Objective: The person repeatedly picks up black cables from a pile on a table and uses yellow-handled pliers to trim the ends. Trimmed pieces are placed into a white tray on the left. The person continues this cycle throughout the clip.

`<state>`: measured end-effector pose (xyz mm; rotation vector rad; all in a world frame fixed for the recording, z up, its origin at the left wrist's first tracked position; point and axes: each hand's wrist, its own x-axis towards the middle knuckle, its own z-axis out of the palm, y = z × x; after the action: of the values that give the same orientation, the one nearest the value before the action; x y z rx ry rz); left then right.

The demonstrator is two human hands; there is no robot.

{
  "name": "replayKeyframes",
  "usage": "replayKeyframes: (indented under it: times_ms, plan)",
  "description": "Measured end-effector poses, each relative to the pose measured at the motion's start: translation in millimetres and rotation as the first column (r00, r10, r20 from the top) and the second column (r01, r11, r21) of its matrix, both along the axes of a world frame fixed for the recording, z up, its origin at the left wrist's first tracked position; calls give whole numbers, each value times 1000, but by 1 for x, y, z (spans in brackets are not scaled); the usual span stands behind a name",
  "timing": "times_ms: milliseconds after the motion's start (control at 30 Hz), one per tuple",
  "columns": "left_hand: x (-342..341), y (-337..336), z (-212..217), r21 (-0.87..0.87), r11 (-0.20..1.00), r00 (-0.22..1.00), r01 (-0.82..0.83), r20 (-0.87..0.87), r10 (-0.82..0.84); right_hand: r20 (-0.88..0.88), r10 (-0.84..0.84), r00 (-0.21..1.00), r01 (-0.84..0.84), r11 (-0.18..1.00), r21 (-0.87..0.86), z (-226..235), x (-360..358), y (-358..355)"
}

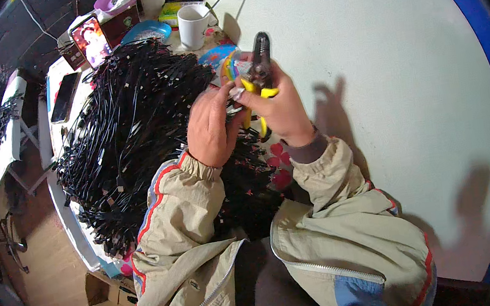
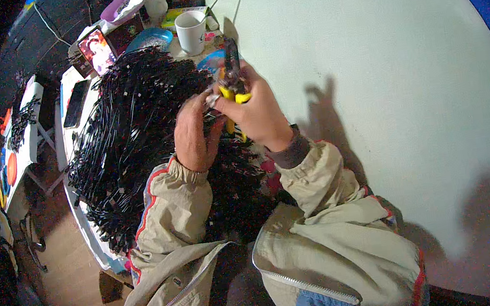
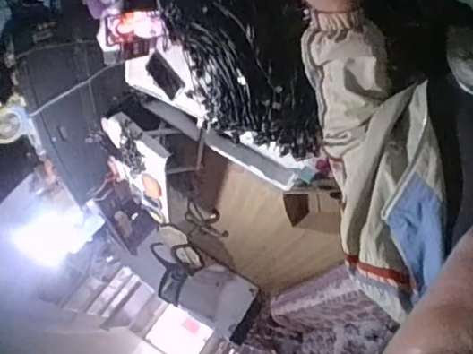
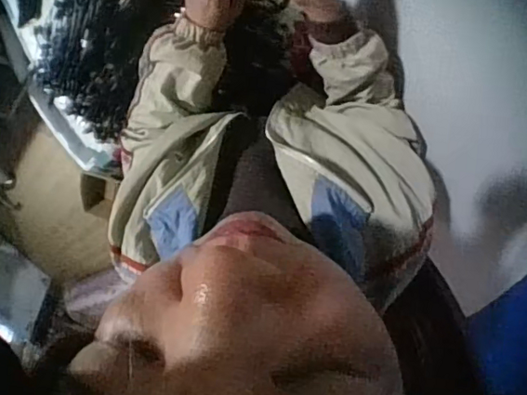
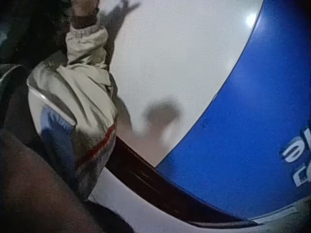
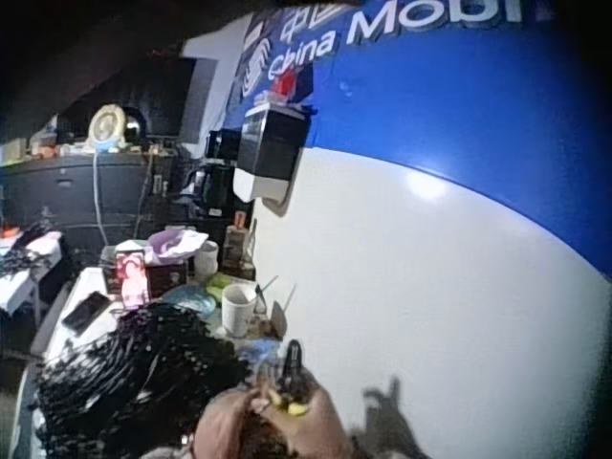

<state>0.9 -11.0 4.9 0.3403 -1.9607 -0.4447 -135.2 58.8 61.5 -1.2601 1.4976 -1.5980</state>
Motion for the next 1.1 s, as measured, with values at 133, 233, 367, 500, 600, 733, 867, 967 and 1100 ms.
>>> replayKeyframes:
  times_ms: [133, 233, 367, 500, 600, 733, 867, 967, 1100]
  plan:
    - [-1, 5, -10, 335, 941, 999, 42, -7, -42, 149, 35, 988, -31, 999, -31, -7, -4, 3]
    - [0, 5, -15, 371, 929, 1000, 5, -26, 5, 177, 33, 984, -57, 989, 136, -7, -10, 18]
    - [-1, 6, -12, 357, 934, 997, 21, -81, 9, -44, 108, 993, -94, 963, 254, -14, -4, 31]
    - [-3, 7, -9, 271, 962, 994, 8, -104, 21, -220, 135, 966, -77, 964, 255, -21, 1, 32]
    - [-3, 6, -8, 182, 983, 996, -36, -78, 51, -229, 153, 961, -88, 959, 270, -21, 1, 29]
    - [-1, 5, -7, 114, 990, 997, -82, 0, 82, -358, 137, 924, -40, 963, 266, -16, 2, 31]
    - [2, 7, -5, 97, 990, 993, -103, 70, 96, -439, 112, 892, 15, 961, 275, -12, 3, 32]
    - [2, 7, -4, 66, 991, 991, -115, 78, 110, -451, 105, 886, 19, 965, 263, -13, 2, 30]
    - [2, 7, -5, 51, 994, 991, -101, 95, 96, -531, 104, 841, 57, 959, 278, -16, -1, 29]
